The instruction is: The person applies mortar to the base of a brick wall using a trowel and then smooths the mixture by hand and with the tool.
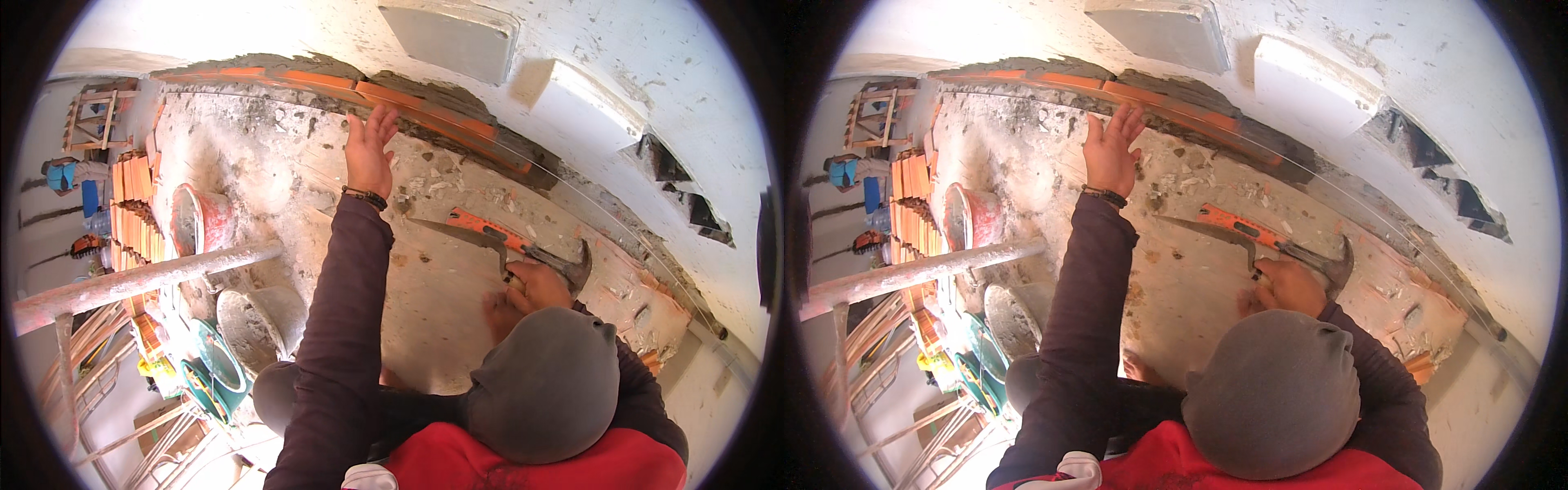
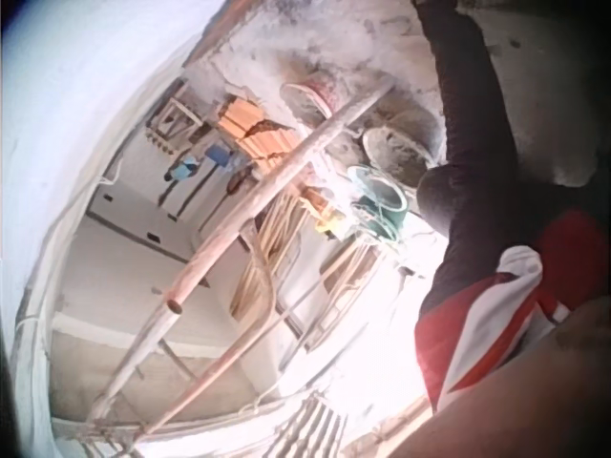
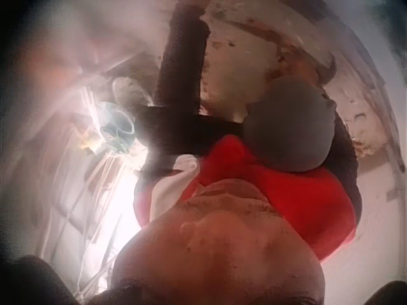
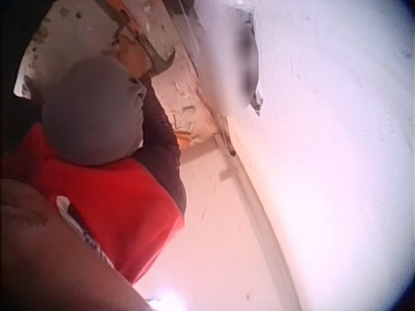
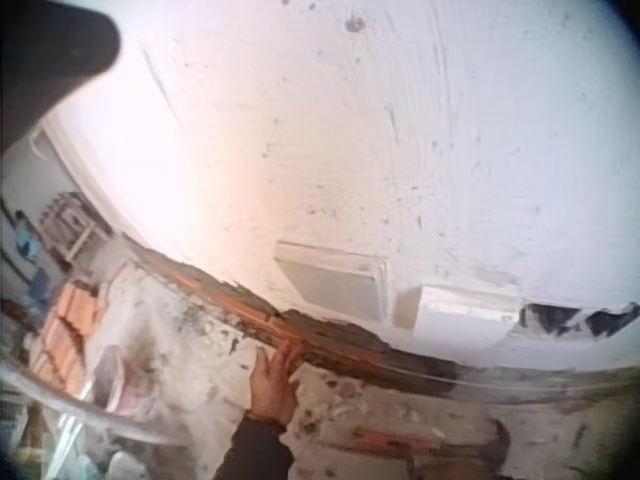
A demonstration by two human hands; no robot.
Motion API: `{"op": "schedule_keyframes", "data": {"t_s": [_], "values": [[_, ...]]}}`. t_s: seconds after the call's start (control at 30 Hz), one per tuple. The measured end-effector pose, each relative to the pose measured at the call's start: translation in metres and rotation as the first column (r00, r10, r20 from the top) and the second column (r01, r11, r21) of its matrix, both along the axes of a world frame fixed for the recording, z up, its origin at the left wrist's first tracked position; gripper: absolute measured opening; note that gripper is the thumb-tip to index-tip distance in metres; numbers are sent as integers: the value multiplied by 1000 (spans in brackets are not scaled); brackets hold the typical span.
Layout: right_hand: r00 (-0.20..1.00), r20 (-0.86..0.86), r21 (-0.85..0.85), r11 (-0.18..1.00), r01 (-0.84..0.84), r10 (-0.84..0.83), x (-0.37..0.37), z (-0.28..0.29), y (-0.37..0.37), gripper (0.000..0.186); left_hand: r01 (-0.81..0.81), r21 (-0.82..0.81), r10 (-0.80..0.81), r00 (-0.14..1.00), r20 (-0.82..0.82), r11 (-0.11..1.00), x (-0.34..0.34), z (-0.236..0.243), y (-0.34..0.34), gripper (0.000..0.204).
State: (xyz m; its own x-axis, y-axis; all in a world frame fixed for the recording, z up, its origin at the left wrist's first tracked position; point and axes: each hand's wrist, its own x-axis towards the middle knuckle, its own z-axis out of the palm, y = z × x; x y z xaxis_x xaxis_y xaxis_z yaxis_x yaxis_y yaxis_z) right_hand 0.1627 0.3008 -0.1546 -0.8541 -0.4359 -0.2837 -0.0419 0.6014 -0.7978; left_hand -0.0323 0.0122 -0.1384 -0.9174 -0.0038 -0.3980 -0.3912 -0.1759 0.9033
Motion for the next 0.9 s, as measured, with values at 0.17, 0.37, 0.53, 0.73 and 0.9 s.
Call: {"op": "schedule_keyframes", "data": {"t_s": [0.17,0.37,0.53,0.73,0.9], "values": [[991,128,-27,999,-34,37,-10,13,-9,35,76,-144,-75,997,15,987,-8,15,-12,88],[967,253,-103,993,64,-36,-22,28,-19,26,74,-150,-68,997,49,986,-15,21,-16,90],[958,279,-201,972,125,-66,-20,2,-14,24,72,-144,-64,996,55,987,-14,22,-15,89],[958,282,-276,951,138,-57,-21,-11,-13,25,63,-121,-54,996,75,991,-17,14,-15,89],[951,307,-315,938,148,-48,-30,4,-13,24,14,-99,-6,996,84,995,-14,11,-18,88]]}}
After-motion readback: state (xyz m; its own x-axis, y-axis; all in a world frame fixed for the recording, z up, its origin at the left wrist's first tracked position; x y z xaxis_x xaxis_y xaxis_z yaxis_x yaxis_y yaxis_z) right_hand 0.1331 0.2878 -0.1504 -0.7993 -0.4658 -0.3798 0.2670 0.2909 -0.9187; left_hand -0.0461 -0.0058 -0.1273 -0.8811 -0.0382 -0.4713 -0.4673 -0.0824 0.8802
